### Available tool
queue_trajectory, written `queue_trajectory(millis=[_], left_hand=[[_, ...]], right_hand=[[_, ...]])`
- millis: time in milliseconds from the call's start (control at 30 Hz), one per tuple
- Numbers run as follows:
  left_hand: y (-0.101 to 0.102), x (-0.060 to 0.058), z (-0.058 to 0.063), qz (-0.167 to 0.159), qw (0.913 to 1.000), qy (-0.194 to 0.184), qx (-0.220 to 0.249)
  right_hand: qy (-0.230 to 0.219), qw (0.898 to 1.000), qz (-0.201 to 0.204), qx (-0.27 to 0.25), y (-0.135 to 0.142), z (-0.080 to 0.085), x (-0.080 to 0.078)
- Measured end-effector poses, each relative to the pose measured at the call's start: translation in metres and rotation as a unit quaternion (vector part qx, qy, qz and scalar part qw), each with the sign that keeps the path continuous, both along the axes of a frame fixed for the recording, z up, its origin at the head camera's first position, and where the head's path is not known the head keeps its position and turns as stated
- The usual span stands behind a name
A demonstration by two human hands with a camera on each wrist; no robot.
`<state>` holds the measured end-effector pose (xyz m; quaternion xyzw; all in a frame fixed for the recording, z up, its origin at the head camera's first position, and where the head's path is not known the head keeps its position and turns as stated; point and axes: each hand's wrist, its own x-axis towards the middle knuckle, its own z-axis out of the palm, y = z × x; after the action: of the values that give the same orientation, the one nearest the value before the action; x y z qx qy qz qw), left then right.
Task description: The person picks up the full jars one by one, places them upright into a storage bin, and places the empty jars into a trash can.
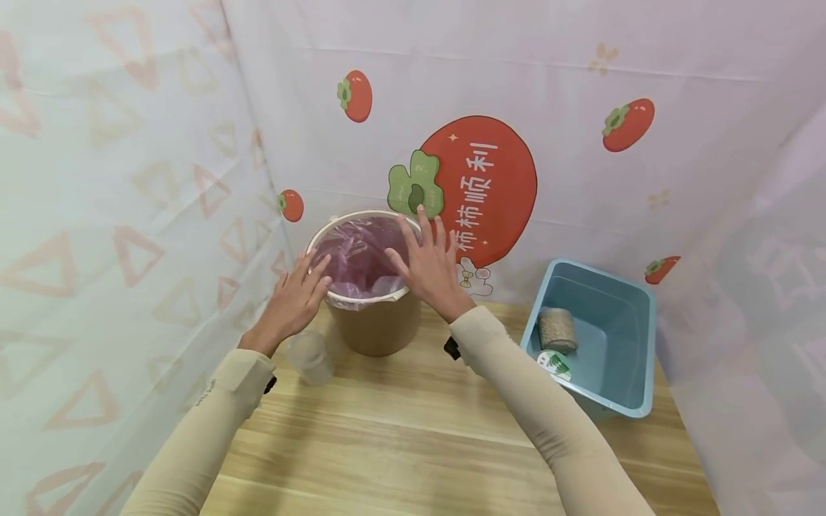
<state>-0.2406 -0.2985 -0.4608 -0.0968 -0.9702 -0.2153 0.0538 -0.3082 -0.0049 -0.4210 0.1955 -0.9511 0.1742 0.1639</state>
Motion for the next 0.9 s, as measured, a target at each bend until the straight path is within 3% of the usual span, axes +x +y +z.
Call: queue_trajectory(millis=[300, 533, 900], left_hand=[[0.0, 0.002, 0.004, -0.001, 1.0, 0.003, 0.005], [0.001, 0.003, 0.005, -0.001, 0.9999, -0.008, 0.013], [-0.001, 0.001, 0.001, 0.001, 1.0, 0.004, 0.008]], right_hand=[[-0.035, 0.999, 0.016, -0.01, 0.004, 0.002, 0.004], [-0.048, 0.998, 0.033, 0.014, 0.004, -0.006, 0.01], [-0.075, 0.996, 0.041, 0.015, 0.009, -0.017, 0.016]])
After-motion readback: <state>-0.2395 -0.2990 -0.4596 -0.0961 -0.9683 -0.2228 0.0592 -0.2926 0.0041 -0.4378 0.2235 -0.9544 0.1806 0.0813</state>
